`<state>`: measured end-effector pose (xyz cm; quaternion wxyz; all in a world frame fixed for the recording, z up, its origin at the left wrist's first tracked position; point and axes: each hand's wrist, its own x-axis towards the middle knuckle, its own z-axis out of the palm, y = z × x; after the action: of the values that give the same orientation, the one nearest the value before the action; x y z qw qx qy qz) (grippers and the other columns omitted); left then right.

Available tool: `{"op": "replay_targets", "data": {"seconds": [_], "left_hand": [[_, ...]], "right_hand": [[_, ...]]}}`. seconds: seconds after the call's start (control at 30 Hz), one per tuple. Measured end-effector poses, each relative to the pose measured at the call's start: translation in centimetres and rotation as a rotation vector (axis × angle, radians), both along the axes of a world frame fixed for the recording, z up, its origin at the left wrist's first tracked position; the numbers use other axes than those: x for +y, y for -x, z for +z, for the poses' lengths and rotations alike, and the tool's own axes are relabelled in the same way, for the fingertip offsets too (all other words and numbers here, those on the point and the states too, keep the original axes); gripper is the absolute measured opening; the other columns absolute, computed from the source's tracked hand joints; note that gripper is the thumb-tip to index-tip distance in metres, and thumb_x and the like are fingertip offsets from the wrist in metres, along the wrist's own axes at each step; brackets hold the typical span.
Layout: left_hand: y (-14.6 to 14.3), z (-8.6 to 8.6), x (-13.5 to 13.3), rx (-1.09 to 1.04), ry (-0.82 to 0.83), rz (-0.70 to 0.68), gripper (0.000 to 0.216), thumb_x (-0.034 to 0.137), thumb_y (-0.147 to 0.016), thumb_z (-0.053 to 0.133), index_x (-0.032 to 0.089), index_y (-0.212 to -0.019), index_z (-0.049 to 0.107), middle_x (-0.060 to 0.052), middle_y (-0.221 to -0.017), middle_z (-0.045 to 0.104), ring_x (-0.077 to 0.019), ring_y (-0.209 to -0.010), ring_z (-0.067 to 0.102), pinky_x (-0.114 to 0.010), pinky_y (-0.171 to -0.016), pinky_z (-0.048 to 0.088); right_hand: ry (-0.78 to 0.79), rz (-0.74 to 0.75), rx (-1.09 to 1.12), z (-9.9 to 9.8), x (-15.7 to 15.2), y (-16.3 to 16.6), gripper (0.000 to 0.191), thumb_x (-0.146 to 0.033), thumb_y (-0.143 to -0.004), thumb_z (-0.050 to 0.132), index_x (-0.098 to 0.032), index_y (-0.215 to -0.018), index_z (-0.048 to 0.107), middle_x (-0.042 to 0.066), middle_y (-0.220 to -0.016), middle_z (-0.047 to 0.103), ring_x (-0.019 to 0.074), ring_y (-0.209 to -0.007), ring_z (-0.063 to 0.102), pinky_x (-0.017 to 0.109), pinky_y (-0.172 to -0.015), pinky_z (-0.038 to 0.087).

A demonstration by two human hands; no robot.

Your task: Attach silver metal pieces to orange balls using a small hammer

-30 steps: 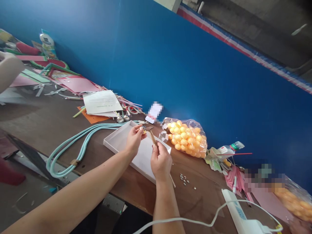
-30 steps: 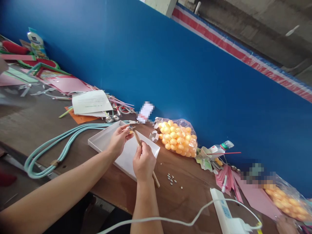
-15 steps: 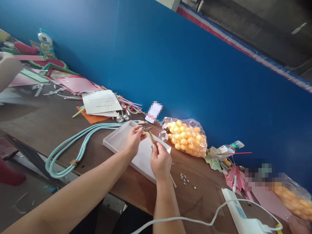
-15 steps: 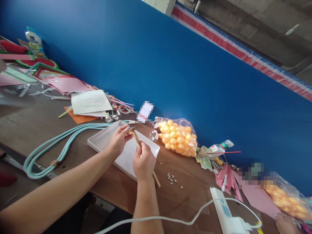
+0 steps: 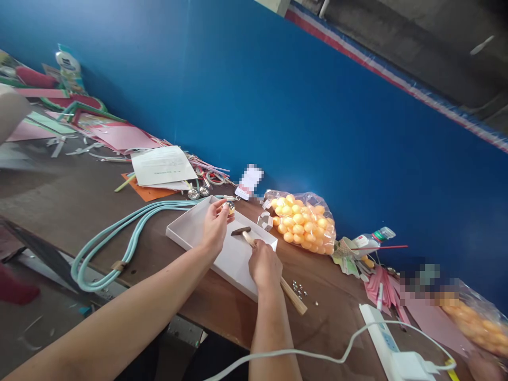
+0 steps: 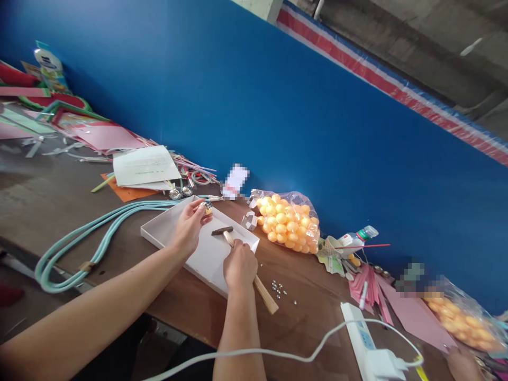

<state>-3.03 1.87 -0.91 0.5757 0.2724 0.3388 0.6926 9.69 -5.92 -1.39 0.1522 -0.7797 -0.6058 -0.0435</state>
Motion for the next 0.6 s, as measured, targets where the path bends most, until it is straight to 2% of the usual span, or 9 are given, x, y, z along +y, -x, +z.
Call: {"op": "replay_targets", "data": {"seconds": [0.1,0.2,0.3,0.43,0.6], "left_hand": [[-0.2,0.3,-0.5,-0.027,-0.006,-0.201,0.034,0.034,-0.077,0.066,0.016,-0.106,0.060,-0.004,-0.088,0.062,-0.0108,-0.067,0.062,-0.026,-0.065,0.051],[-0.4,0.5,-1.1,-0.022,-0.006,-0.423,0.036,0.034,-0.074,0.070,0.015,-0.104,0.063,-0.006,-0.088,0.064,-0.0123,-0.065,0.063,-0.025,-0.061,0.051],[-0.5,0.5,-1.5,-0.005,-0.020,-0.524,0.035,0.033,-0.073,0.071,0.014,-0.102,0.064,-0.007,-0.088,0.066,-0.0132,-0.068,0.064,-0.024,-0.060,0.050],[-0.5,0.5,-1.7,-0.011,-0.067,-0.618,0.033,0.032,-0.073,0.072,0.014,-0.099,0.065,-0.007,-0.088,0.067,-0.0142,-0.069,0.065,-0.027,-0.065,0.052],[-0.4,0.9,-2.0,0.006,-0.100,-0.668,0.033,0.033,-0.071,0.073,0.014,-0.098,0.066,-0.008,-0.090,0.067,-0.0153,-0.073,0.064,-0.031,-0.070,0.053]], "right_hand": [[-0.093,0.026,0.071,0.1,0.1,0.1,0.026,-0.019,-0.083,0.051,-0.020,-0.105,0.066,0.013,-0.094,0.069,0.0271,-0.085,0.066,0.035,-0.067,0.046],[-0.357,0.123,0.238,0.5,0.2,0.2,0.028,-0.023,-0.086,0.050,-0.017,-0.110,0.064,0.013,-0.106,0.068,0.0253,-0.100,0.062,0.037,-0.083,0.047],[-0.557,0.219,0.420,0.9,0.2,0.6,0.030,-0.029,-0.091,0.045,-0.016,-0.112,0.061,0.012,-0.110,0.067,0.0210,-0.103,0.061,0.034,-0.087,0.048],[-0.588,0.252,0.550,1.3,0.1,1.4,0.034,-0.037,-0.091,0.048,-0.016,-0.115,0.060,0.012,-0.113,0.065,0.0197,-0.100,0.062,0.030,-0.080,0.051],[-0.582,0.237,0.589,1.6,0.0,1.5,0.038,-0.042,-0.087,0.055,-0.015,-0.114,0.061,0.012,-0.109,0.066,0.0193,-0.097,0.062,0.029,-0.076,0.052]]}}
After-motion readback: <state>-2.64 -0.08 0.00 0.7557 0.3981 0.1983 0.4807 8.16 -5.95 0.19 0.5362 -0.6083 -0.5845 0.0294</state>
